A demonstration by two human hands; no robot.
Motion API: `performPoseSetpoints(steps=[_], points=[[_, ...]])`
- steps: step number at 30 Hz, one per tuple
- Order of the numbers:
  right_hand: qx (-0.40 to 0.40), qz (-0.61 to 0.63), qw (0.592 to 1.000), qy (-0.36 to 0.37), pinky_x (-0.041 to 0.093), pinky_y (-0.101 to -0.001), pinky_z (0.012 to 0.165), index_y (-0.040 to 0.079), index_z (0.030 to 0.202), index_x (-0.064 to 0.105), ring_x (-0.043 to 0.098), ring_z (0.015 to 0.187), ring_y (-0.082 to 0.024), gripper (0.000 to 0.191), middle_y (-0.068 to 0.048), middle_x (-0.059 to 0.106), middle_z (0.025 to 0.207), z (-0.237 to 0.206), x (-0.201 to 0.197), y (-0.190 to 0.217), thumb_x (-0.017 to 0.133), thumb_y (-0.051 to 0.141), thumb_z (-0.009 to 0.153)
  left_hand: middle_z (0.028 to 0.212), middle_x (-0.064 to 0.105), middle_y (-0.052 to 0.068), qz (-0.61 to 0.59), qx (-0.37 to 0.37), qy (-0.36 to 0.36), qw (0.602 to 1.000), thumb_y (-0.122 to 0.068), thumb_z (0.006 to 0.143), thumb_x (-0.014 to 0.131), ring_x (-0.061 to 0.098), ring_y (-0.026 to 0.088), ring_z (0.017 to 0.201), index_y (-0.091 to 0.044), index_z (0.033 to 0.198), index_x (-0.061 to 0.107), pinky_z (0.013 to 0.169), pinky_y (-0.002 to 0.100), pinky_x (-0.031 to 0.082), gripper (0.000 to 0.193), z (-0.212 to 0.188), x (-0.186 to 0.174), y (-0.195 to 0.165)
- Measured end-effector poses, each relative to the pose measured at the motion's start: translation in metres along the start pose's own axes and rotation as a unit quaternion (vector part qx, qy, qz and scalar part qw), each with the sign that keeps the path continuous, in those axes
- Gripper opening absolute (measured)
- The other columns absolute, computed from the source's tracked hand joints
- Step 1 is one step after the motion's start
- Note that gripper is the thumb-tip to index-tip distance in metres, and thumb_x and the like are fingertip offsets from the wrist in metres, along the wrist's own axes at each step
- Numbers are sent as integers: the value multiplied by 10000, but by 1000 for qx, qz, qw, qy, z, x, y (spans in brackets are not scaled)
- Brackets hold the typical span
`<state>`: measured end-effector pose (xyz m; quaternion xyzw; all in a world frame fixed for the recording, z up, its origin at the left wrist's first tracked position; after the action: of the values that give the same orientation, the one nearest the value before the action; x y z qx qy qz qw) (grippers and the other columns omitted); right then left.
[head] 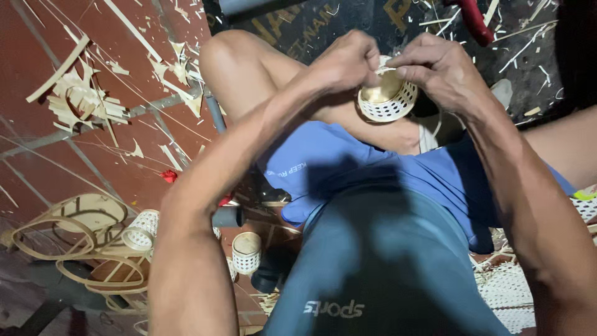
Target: The person sits on the floor assembling a woven bamboo basket. They fit a thin bamboo rim ring around the basket mouth, press the rim into place, apply glue from a squeeze bottle around the edge, and then hold and cut a perforated bamboo strip with pliers.
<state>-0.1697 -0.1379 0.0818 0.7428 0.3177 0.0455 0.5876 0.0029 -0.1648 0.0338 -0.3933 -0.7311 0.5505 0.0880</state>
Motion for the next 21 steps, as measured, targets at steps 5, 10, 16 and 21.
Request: performPoseSetpoints(steps=[5, 10, 16, 21], points=[[19, -42, 999, 0, 533, -319, 730, 13, 1084, 763, 663, 848, -155, 127, -89, 711, 959, 5, -16, 3, 763, 62, 968, 721, 697, 62, -56, -128, 117, 983, -22, 698, 877, 696, 127, 621, -12, 807, 664, 508, 288, 567, 239, 11, 0, -2], [78, -121, 989, 16, 498, -329, 653, 17, 1081, 776, 643, 736, -170, 139, -103, 721, 859, 10, -27, 0, 745, 125, 1000, 755, 697, 54, -201, -164, 136, 956, -7, 748, 853, 716, 133, 616, -5, 846, 677, 517, 265, 608, 201, 2, -4, 3], [101, -24, 993, 50, 503, -318, 697, 6, 1040, 763, 627, 781, -165, 117, -90, 707, 864, 13, -18, -9, 709, 78, 966, 756, 703, 68, -234, -177, 141, 946, -6, 762, 862, 718, 136, 612, 0, 845, 682, 511, 260, 604, 199, 1, -1, 9], [-28, -96, 994, 43, 516, -335, 798, 63, 1177, 785, 635, 914, -179, 244, -79, 668, 983, 2, -14, 0, 716, 41, 944, 754, 703, 66, -240, -182, 144, 943, 9, 759, 858, 724, 132, 612, 3, 830, 683, 509, 255, 615, 190, 1, 0, 9]])
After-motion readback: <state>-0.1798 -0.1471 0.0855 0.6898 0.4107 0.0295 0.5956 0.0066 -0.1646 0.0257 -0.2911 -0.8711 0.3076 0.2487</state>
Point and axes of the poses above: each hand's wrist, its own z-axis towards the middle knuckle, its own x-axis out of the palm, y = z × x, the point moved 6 cm from there along z, towards the middle knuckle
